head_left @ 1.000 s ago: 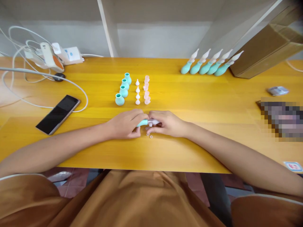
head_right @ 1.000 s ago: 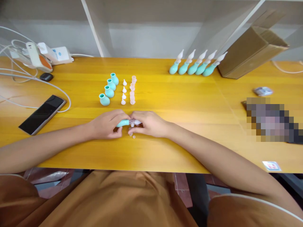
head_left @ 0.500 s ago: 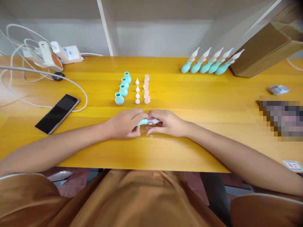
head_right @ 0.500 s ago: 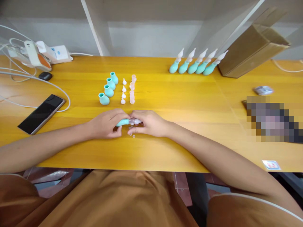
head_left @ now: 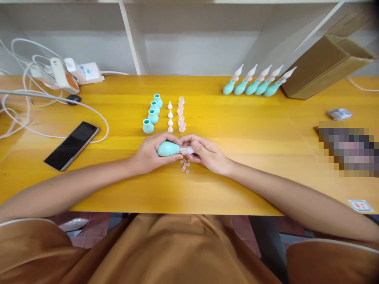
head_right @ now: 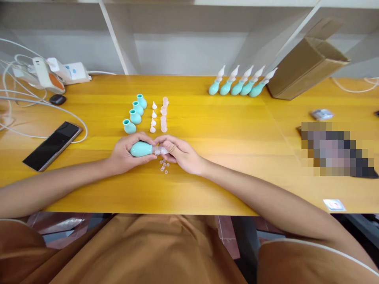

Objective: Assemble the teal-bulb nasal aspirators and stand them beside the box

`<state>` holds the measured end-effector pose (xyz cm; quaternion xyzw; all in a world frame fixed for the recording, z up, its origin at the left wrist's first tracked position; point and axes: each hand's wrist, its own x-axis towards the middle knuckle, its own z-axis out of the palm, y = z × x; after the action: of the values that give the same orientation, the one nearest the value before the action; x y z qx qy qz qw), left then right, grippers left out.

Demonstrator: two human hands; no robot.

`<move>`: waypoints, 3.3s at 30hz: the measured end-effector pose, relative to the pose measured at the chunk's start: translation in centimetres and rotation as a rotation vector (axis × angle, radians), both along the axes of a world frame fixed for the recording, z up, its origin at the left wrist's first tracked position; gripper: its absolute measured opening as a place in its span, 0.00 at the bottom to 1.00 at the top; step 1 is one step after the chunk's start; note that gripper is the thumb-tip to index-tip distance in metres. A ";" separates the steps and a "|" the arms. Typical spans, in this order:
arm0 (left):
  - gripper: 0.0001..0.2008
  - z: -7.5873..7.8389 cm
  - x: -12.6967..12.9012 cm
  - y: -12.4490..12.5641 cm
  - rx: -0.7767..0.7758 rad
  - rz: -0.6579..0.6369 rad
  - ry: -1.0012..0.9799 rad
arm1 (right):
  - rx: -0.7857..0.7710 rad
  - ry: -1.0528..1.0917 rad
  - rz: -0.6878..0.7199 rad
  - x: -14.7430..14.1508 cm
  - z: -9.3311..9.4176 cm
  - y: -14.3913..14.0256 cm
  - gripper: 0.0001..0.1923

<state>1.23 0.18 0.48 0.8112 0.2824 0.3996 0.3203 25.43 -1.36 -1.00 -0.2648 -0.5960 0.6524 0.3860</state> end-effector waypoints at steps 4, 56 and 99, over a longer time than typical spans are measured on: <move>0.22 0.5 0.0 0.2 -0.074 0.089 -0.097 | 0.053 0.132 -0.067 0.3 0.4 0.8 0.24; 0.16 -0.6 -0.2 -0.1 0.254 -0.093 -0.047 | 0.901 -0.268 -0.286 1.5 1.0 -0.7 0.04; 0.12 0.2 -0.3 0.1 0.228 -0.049 0.123 | 0.761 -0.483 -0.045 2.6 0.7 1.9 0.20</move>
<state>0.90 0.29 0.72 0.8720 0.2340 0.3708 0.2177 28.03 0.58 -0.26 -0.2615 -0.8606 0.2976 0.3201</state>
